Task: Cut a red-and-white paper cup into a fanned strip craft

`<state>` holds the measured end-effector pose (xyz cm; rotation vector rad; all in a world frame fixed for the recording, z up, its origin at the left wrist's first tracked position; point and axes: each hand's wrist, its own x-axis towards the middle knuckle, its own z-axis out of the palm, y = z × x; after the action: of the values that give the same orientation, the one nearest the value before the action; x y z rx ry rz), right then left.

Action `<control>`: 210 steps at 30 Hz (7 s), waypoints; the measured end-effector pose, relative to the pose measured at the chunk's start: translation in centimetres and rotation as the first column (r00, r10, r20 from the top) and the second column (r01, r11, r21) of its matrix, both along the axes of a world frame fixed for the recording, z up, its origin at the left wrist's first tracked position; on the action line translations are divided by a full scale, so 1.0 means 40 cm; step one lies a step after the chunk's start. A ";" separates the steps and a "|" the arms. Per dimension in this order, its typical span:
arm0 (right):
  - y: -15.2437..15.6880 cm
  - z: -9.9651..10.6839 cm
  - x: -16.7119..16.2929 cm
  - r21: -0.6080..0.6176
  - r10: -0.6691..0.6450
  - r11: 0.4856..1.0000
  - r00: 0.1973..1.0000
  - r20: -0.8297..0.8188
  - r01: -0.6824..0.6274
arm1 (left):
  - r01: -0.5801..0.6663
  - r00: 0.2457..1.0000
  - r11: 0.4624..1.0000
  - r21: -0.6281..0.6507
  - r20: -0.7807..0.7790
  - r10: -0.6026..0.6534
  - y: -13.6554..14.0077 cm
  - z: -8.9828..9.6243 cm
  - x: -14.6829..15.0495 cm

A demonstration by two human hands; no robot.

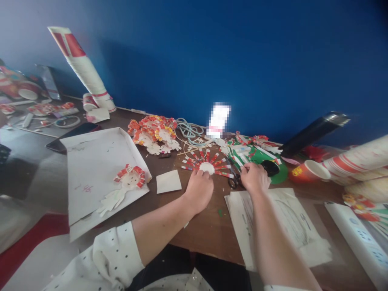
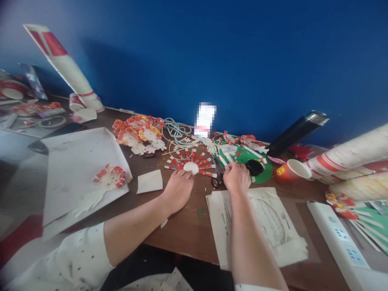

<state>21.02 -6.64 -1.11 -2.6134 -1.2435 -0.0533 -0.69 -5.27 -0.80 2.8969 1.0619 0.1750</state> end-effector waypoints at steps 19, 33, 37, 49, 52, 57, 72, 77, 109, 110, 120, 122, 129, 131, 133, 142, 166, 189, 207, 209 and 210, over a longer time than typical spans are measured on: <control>-0.011 0.017 -0.013 0.043 0.048 0.998 0.999 0.005 -0.049 | 0.112 0.984 0.993 -0.039 0.143 -0.106 -0.039 0.024 0.008; -0.004 0.003 -0.015 -0.036 0.096 0.995 0.995 0.036 -0.095 | 0.254 0.966 0.959 -0.125 0.078 -0.246 -0.059 0.027 0.011; -0.002 -0.005 -0.017 0.169 0.084 0.982 0.996 0.032 -0.088 | 0.154 0.983 0.983 -0.100 0.113 -0.142 -0.041 0.021 0.008; 0.001 -0.004 -0.066 0.613 0.243 0.775 0.968 -0.065 -0.153 | -0.218 0.963 0.975 -0.032 0.156 0.220 0.059 0.012 -0.012; 0.005 -0.006 -0.078 0.612 0.266 0.770 0.963 -0.052 -0.180 | -0.144 0.968 0.990 0.002 0.206 0.140 0.057 -0.005 0.018; 0.013 -0.022 -0.075 0.705 0.319 0.672 0.948 -0.001 -0.225 | -0.195 0.956 0.981 -0.011 0.223 0.192 0.073 -0.043 0.046; 0.011 -0.031 -0.063 0.779 0.359 0.599 0.932 -0.053 -0.186 | -0.227 0.973 0.954 -0.195 -0.007 0.230 0.075 0.048 0.075; 0.012 -0.027 -0.058 0.825 0.323 0.551 0.944 -0.073 -0.125 | -0.244 0.965 0.947 -0.211 0.040 0.258 0.056 0.027 0.117; 0.001 -0.011 -0.051 0.289 0.048 0.957 0.974 -0.221 0.018 | 0.490 -0.055 0.316 -0.812 0.333 0.941 0.147 0.012 0.034; 0.001 -0.010 -0.047 0.241 0.035 0.970 0.976 -0.214 0.018 | 0.457 -0.065 0.352 -0.816 0.364 0.929 0.154 0.001 0.032; -0.007 0.008 -0.041 0.082 -0.015 0.996 0.987 -0.160 0.029 | 0.386 -0.061 0.455 -0.803 0.470 0.881 0.191 -0.045 0.035; -0.009 0.008 -0.043 0.103 -0.013 0.994 0.990 -0.140 0.027 | 0.397 -0.065 0.449 -0.800 0.464 0.884 0.192 -0.045 0.035; -0.003 -0.008 -0.034 0.105 0.091 0.991 0.992 -0.086 -0.082 | 0.387 -0.012 0.418 -0.822 0.449 0.893 0.185 -0.039 0.030; -0.001 -0.014 -0.030 0.089 0.092 0.992 0.993 -0.080 -0.085 | 0.391 -0.011 0.421 -0.819 0.453 0.891 0.182 -0.039 0.029; -0.002 -0.016 -0.029 0.104 0.091 0.991 0.994 -0.064 -0.084 | 0.394 -0.017 0.413 -0.821 0.443 0.896 0.179 -0.040 0.030; -0.006 0.002 -0.128 0.521 0.414 0.835 0.826 -0.384 -0.176 | 0.580 -0.082 0.331 -0.744 0.351 0.933 0.161 -0.032 0.044; 0.037 -0.040 -0.223 0.556 0.571 0.751 0.073 -0.818 0.356 | 0.576 0.123 0.293 -0.763 0.435 0.892 0.128 -0.040 0.069; 0.045 -0.056 -0.216 0.559 0.554 0.735 0.135 -0.821 0.384 | 0.611 0.066 0.303 -0.732 0.428 0.901 0.127 -0.044 0.076; 0.053 -0.054 -0.193 0.558 0.508 0.695 0.239 -0.827 0.454 | 0.611 -0.028 0.337 -0.716 0.406 0.913 0.127 -0.048 0.086; 0.053 -0.043 -0.204 0.526 0.515 0.685 0.174 -0.839 0.504 | 0.627 -0.026 0.323 -0.709 0.395 0.918 0.127 -0.047 0.086; 0.053 -0.038 -0.209 0.515 0.528 0.684 0.137 -0.838 0.516 | 0.631 -0.019 0.315 -0.709 0.392 0.920 0.127 -0.046 0.087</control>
<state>12.65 -4.53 -2.65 -1.1855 -0.4192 0.9036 2.78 -0.21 -2.66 0.6138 0.6940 1.0549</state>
